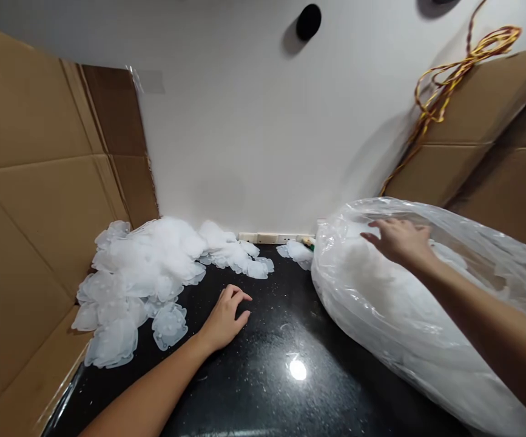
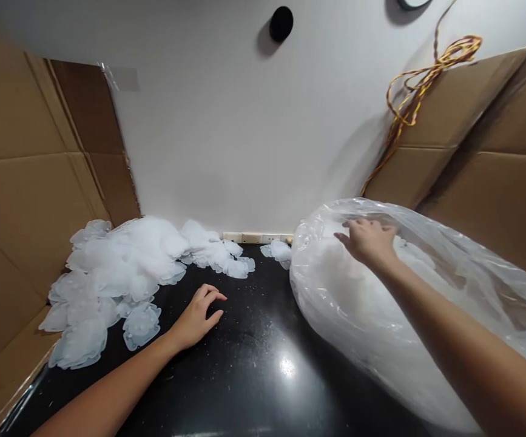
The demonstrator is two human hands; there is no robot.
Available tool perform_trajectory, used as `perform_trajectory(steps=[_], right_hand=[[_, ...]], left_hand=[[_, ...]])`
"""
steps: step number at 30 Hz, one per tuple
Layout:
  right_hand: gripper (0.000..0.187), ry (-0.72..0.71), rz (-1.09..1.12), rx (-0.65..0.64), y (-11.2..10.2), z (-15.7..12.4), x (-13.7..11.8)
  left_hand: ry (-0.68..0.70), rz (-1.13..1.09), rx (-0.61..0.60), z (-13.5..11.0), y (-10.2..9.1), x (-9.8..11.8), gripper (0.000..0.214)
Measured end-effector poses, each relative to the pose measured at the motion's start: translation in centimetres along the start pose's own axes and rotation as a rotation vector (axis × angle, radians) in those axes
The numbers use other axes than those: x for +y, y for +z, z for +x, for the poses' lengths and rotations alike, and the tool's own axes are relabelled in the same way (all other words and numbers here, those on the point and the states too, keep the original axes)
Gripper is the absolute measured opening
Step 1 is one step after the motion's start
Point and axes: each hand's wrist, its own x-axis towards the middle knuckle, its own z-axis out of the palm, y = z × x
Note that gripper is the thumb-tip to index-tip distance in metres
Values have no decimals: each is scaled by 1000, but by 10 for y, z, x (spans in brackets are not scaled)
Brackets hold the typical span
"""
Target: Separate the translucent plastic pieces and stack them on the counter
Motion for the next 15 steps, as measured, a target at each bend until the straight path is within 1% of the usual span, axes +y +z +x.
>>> perform_trajectory(steps=[1, 2, 3, 4, 5, 6, 7, 8, 10, 11, 12, 13, 15], right_hand=[[43, 5, 17, 54, -12, 1, -6], [38, -24, 56, 114, -25, 2, -17], [35, -86, 127, 155, -37, 2, -33], [33, -163, 223, 160, -46, 2, -53], [34, -227, 333, 139, -52, 0, -77], [36, -295, 440, 80, -54, -1, -104], [41, -356, 528, 5, -51, -2, -132], [53, -423, 585, -94, -44, -3, -161], [89, -534, 566, -338, -19, -3, -213], [105, -562, 521, -460, -4, -1, -236], [116, -562, 489, -548, 12, 1, -256], [123, -556, 480, -583, 27, 5, -274], [131, -568, 465, -622, 51, 14, -303]], left_hand=[[-8, -8, -2, 0, 2, -1, 22], [-16, -17, 4, 0, 3, -2, 22], [-23, -26, 19, 0, 5, -4, 21], [-30, -36, 43, 1, 6, -6, 21], [-38, -47, 74, 2, 6, -8, 20], [-46, -59, 111, 4, 6, -10, 21], [-52, -72, 151, 5, 6, -12, 21], [-56, -83, 190, 6, 4, -13, 21], [-49, -99, 261, 9, 1, -16, 21], [-40, -103, 291, 9, -1, -17, 21], [-32, -105, 315, 10, -3, -18, 20], [-27, -104, 334, 10, -5, -19, 20], [-24, -99, 360, 9, -7, -20, 20]])
